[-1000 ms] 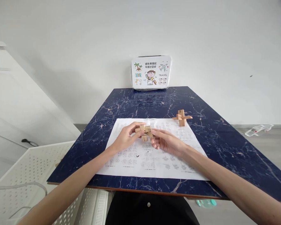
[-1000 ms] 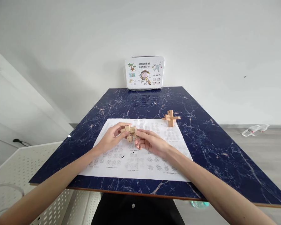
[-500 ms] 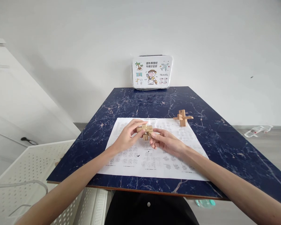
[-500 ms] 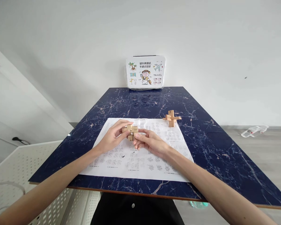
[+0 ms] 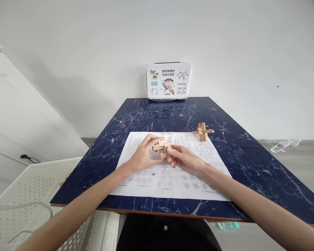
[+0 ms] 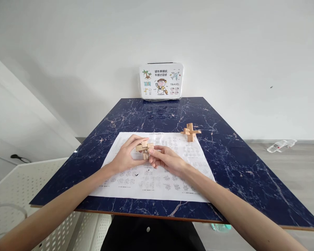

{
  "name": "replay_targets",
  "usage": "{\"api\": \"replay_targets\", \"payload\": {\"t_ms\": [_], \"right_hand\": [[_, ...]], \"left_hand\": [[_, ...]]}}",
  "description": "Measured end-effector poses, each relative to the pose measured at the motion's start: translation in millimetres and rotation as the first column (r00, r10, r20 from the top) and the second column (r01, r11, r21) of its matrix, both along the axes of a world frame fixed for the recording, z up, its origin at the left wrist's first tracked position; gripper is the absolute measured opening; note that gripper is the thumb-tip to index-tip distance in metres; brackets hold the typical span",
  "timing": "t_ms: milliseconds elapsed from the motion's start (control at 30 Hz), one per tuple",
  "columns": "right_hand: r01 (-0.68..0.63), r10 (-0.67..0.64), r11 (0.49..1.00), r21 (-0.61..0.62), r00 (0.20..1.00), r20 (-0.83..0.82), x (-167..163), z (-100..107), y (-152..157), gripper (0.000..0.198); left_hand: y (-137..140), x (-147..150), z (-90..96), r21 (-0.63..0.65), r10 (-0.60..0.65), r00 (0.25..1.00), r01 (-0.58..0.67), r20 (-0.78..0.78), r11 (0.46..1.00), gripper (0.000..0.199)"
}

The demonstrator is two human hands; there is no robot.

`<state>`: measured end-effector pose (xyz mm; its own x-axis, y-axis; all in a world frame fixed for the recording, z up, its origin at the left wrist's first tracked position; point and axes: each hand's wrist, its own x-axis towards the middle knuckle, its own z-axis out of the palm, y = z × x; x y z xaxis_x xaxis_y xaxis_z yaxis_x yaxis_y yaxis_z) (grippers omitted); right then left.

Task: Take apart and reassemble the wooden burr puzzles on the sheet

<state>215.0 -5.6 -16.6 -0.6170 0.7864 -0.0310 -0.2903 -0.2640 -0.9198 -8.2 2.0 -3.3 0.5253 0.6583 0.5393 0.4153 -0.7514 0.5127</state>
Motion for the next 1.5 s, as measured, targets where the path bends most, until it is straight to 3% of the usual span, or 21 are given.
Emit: {"api": "replay_targets", "payload": {"t_ms": [200, 333, 467, 533, 633, 700, 767, 1000, 1167, 1333, 1433, 1500], "right_hand": [[-0.007, -0.008, 0.994, 0.106, 0.99, 0.138, -2.3, -1.9, -5.5, 0.047], [0.002, -0.032, 0.986, 0.169, 0.983, 0.179, -1.2, -0.7, -6.1, 0.052], [-0.004, -0.094, 0.951, 0.31, 0.949, 0.301, 1.4, 3.9, -6.7, 0.057], [0.042, -0.215, 0.898, 0.438, 0.911, 0.352, 2.9, 6.0, -7.6, 0.053], [0.091, -0.421, 0.751, 0.654, 0.829, 0.368, 4.8, 6.4, -8.4, 0.038], [0.076, -0.49, 0.671, 0.738, 0.792, 0.364, 5.6, 5.3, -8.0, 0.029], [0.061, -0.502, 0.646, 0.761, 0.785, 0.363, 6.2, 4.8, -7.4, 0.028], [-0.017, -0.288, 0.806, 0.591, 0.861, 0.418, 8.8, 11.2, -9.2, 0.047], [-0.031, -0.106, 0.924, 0.381, 0.936, 0.335, 7.4, 6.0, -9.3, 0.05], [0.038, -0.146, 0.943, 0.331, 0.941, 0.305, 1.9, 3.6, -6.1, 0.052], [0.157, -0.18, 0.978, 0.139, 0.969, 0.167, 2.9, 5.6, 0.2, 0.049], [0.229, -0.227, 0.973, -0.032, 0.972, 0.054, 7.3, 6.7, 6.9, 0.045]], "left_hand": [[-0.2, 0.0, 0.3, -0.016, -0.097, 0.995, 0.096, -0.036, 0.995, 0.07], [-1.5, 0.6, 3.5, -0.059, -0.069, 0.997, 0.066, -0.039, 0.996, 0.07], [-1.9, 0.0, 8.6, -0.126, -0.028, 0.999, 0.031, 0.026, 0.992, 0.067], [-1.3, -1.0, 10.6, -0.176, -0.009, 0.997, 0.023, 0.079, 0.984, 0.069], [-0.5, -2.2, 11.9, -0.242, -0.032, 0.994, 0.058, 0.109, 0.969, 0.071], [-0.6, -2.4, 12.2, -0.244, -0.058, 0.993, 0.082, 0.104, 0.966, 0.072], [-1.3, -2.3, 12.6, -0.218, -0.072, 0.993, 0.091, 0.093, 0.972, 0.072], [-2.8, -3.2, 13.3, -0.138, -0.092, 0.995, 0.097, 0.04, 0.986, 0.069], [-1.1, -4.9, 11.1, -0.105, -0.14, 0.99, 0.143, 0.031, 0.984, 0.064], [0.2, -4.5, 12.3, -0.205, -0.042, 0.999, 0.037, -0.019, 0.978, 0.076], [5.7, -6.8, 8.1, -0.254, 0.037, 0.999, -0.043, -0.03, 0.966, 0.087], [11.4, -9.7, 2.8, -0.24, 0.084, 0.996, -0.089, -0.03, 0.967, 0.085]]}}
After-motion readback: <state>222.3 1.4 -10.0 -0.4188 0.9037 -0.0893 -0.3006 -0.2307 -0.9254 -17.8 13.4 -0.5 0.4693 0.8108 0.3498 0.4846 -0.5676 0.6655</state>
